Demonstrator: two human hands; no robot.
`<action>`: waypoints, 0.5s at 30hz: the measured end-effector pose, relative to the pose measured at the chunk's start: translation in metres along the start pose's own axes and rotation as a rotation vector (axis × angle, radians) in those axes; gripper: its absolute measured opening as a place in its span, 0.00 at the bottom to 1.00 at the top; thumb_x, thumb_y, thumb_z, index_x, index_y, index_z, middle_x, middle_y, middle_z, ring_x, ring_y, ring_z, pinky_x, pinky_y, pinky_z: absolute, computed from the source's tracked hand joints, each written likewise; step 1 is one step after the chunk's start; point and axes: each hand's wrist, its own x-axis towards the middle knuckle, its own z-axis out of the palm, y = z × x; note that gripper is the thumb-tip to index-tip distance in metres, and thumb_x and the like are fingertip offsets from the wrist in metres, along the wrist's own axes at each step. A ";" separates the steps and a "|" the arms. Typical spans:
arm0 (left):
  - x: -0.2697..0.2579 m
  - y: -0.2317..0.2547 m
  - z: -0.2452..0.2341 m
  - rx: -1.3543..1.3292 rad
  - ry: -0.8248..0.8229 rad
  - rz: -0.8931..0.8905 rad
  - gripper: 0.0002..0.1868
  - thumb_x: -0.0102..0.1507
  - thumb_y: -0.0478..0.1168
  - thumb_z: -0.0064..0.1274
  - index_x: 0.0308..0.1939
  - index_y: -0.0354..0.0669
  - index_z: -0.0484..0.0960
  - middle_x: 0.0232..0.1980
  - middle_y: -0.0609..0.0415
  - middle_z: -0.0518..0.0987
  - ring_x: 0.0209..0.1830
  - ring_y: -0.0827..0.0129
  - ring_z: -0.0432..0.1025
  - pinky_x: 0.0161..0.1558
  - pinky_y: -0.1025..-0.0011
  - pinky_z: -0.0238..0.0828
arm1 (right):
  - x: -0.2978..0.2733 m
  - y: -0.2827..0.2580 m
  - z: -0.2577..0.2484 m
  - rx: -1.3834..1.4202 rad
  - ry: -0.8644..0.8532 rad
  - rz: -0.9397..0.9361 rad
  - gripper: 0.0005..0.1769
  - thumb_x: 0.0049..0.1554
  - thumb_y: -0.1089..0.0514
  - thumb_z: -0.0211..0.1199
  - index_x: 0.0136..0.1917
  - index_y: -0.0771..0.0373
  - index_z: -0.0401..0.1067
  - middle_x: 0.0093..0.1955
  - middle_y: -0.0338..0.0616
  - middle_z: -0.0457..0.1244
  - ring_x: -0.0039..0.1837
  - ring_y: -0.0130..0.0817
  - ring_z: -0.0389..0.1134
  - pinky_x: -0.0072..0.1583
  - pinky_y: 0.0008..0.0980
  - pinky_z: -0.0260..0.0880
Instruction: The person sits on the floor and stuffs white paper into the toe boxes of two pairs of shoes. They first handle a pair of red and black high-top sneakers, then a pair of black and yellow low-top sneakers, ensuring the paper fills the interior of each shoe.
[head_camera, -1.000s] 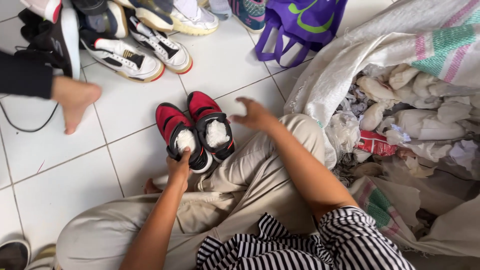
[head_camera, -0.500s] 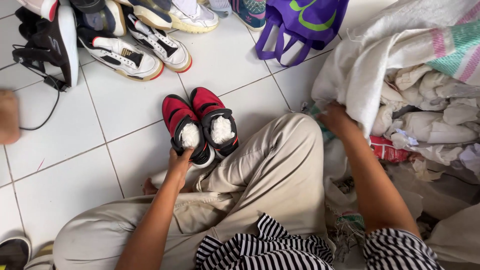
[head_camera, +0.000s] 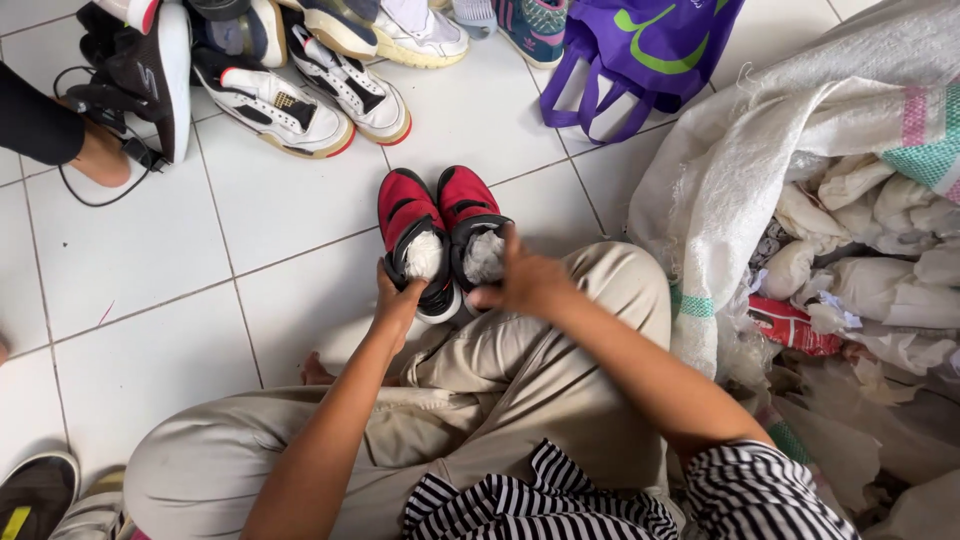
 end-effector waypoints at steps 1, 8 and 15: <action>0.007 -0.006 0.000 0.011 0.021 -0.003 0.51 0.67 0.47 0.53 0.83 0.44 0.35 0.82 0.28 0.44 0.79 0.34 0.49 0.72 0.35 0.55 | 0.017 -0.008 0.030 -0.220 0.017 0.021 0.65 0.51 0.24 0.64 0.83 0.60 0.37 0.72 0.71 0.56 0.66 0.63 0.66 0.63 0.57 0.70; 0.039 0.040 0.043 0.090 -0.032 0.053 0.51 0.66 0.50 0.51 0.82 0.42 0.35 0.82 0.28 0.46 0.80 0.35 0.50 0.73 0.37 0.56 | 0.078 0.014 0.036 -0.517 0.266 0.123 0.70 0.51 0.29 0.71 0.86 0.51 0.26 0.74 0.76 0.51 0.60 0.63 0.70 0.49 0.56 0.76; 0.116 0.054 0.148 0.181 -0.085 0.126 0.54 0.63 0.56 0.52 0.82 0.50 0.35 0.74 0.29 0.65 0.71 0.38 0.66 0.64 0.44 0.71 | 0.160 0.138 -0.005 -0.339 0.294 0.271 0.75 0.44 0.40 0.80 0.85 0.45 0.27 0.76 0.75 0.44 0.62 0.62 0.68 0.52 0.63 0.74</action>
